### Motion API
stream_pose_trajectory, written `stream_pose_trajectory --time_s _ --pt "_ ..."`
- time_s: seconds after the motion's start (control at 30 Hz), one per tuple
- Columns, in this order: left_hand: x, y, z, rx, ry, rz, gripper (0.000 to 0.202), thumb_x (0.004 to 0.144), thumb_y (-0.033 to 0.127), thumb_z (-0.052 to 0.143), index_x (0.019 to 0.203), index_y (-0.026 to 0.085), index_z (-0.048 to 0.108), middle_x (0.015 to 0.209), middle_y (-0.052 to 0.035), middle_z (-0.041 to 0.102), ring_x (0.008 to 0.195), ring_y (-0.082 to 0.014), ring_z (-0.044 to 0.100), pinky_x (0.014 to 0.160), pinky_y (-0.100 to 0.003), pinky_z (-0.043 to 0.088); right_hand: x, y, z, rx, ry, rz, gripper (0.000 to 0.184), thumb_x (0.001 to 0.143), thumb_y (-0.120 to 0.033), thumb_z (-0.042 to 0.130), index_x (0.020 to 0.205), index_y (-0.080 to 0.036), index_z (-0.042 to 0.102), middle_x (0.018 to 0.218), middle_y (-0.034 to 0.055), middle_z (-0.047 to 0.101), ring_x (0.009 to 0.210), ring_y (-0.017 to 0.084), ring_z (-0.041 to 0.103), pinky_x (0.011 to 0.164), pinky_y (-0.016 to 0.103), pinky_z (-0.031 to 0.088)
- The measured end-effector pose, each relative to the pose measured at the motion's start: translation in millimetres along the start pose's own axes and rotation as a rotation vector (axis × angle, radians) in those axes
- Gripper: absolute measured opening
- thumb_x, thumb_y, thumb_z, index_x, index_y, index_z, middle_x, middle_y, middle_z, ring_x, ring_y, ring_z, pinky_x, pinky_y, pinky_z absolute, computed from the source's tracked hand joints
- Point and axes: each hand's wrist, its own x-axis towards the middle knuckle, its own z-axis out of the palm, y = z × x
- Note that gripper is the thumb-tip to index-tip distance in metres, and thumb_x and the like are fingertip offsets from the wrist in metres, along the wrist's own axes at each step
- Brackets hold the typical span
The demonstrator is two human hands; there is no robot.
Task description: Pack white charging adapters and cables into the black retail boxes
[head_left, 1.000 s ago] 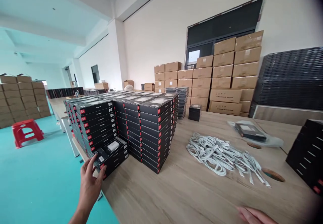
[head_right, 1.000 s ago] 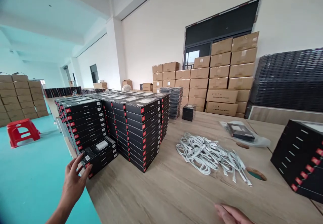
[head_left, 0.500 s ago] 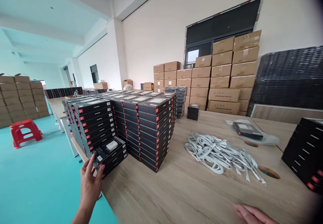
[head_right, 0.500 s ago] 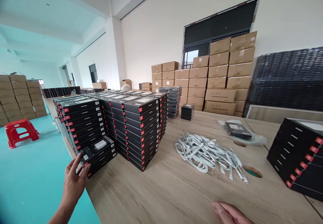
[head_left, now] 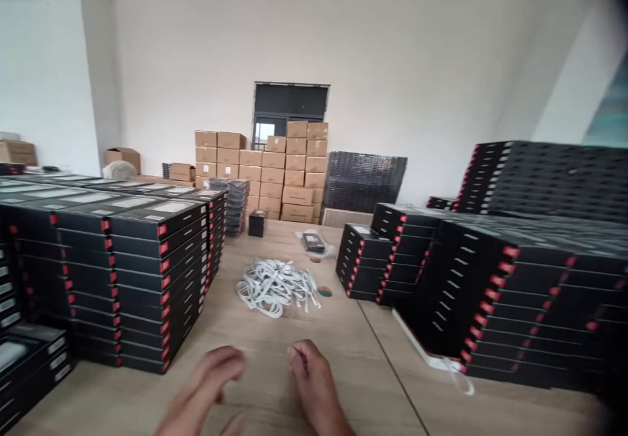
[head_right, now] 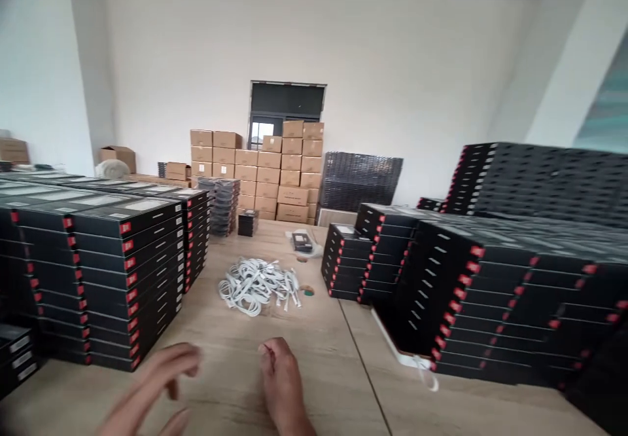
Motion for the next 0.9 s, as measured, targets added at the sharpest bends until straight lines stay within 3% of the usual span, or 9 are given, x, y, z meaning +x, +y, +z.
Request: stream_pose_trajectory --time_s 0.1,0.2,0.33,0.43,0.57,0.67,0.73,0.83,0.9 --pt "34 9 74.8 -0.279 -0.409 -0.175 0.041 0.075 0.047 0.064 0.107 0.022 0.068 0.096 -0.0081 0.067 0.071 -0.0195 0.061 0.063 -0.031 0.051 -4 9 -4 0.1 0.065 0.014 0.012 0.079 -0.029 0.058 0.086 -0.02 0.061 0.078 0.0032 0.069 0.073 0.022 0.067 0.065 0.03 0.054" --pt "50 -4 110.4 -0.358 -0.316 -0.332 0.033 0.07 0.044 0.066 0.092 0.02 0.067 0.07 0.0004 0.06 0.059 -0.0149 0.054 0.057 -0.027 0.045 22 17 -27 -0.037 0.165 -0.048 0.023 0.082 -0.032 0.056 0.1 -0.02 0.062 0.099 0.0087 0.07 0.093 0.026 0.067 0.078 0.035 0.055" --pt "52 -34 118.9 -0.377 -0.434 -0.385 0.022 0.066 0.039 0.069 0.07 0.019 0.064 0.053 0.0064 0.044 0.048 -0.0098 0.037 0.048 -0.023 0.031 111 13 -94 -0.566 0.327 -0.226 0.038 0.087 -0.03 0.046 0.121 -0.017 0.056 0.132 0.0171 0.055 0.126 0.033 0.048 0.103 0.049 0.04" --pt "55 -44 121.7 -0.421 -0.461 -0.44 0.022 0.062 0.037 0.073 0.065 0.018 0.061 0.05 0.0077 0.041 0.045 -0.0083 0.033 0.047 -0.023 0.027 182 2 -142 -0.993 0.382 -0.156 0.048 0.09 -0.031 0.042 0.136 -0.014 0.042 0.148 0.0191 0.039 0.136 0.033 0.034 0.107 0.05 0.031" --pt "62 -48 129.1 -0.469 -0.439 -0.478 0.028 0.058 0.041 0.075 0.064 0.019 0.06 0.047 0.0088 0.039 0.042 -0.0075 0.03 0.043 -0.023 0.024 229 -10 -167 -1.082 0.338 -0.144 0.046 0.084 -0.021 0.047 0.129 -0.012 0.049 0.129 0.0201 0.057 0.125 0.036 0.045 0.107 0.059 0.019" --pt "65 -51 129.8 -0.506 -0.448 -0.496 0.036 0.059 0.05 0.075 0.063 0.019 0.059 0.047 0.0071 0.044 0.041 -0.0075 0.033 0.043 -0.023 0.025 226 -26 -163 -1.119 0.271 -0.241 0.033 0.081 -0.015 0.049 0.111 -0.015 0.063 0.111 0.0169 0.067 0.112 0.034 0.053 0.109 0.056 0.017" --pt "68 -50 126.1 -0.558 -0.446 -0.543 0.045 0.061 0.061 0.071 0.067 0.018 0.062 0.054 0.0023 0.055 0.044 -0.0103 0.045 0.044 -0.023 0.028 207 -41 -149 -1.131 0.214 -0.337 0.029 0.082 -0.018 0.052 0.107 -0.018 0.067 0.107 0.0131 0.068 0.109 0.03 0.055 0.112 0.05 0.017" --pt "78 -41 114.6 -0.805 -0.382 -0.774 0.066 0.058 0.074 0.066 0.095 0.019 0.066 0.09 -0.009 0.071 0.076 -0.0225 0.068 0.057 -0.028 0.045 151 -58 -110 -1.057 0.141 -0.557 0.035 0.083 -0.023 0.057 0.117 -0.023 0.065 0.105 0.0086 0.07 0.102 0.027 0.059 0.114 0.052 0.017" --pt "84 -32 104.0 -1.009 -0.305 -0.886 0.074 0.059 0.076 0.066 0.11 0.024 0.062 0.109 -0.0112 0.07 0.096 -0.0277 0.068 0.072 -0.036 0.051 102 -55 -74 -0.898 0.123 -0.714 0.042 0.081 -0.021 0.059 0.122 -0.027 0.063 0.101 0.0066 0.071 0.095 0.027 0.063 0.112 0.058 0.02"
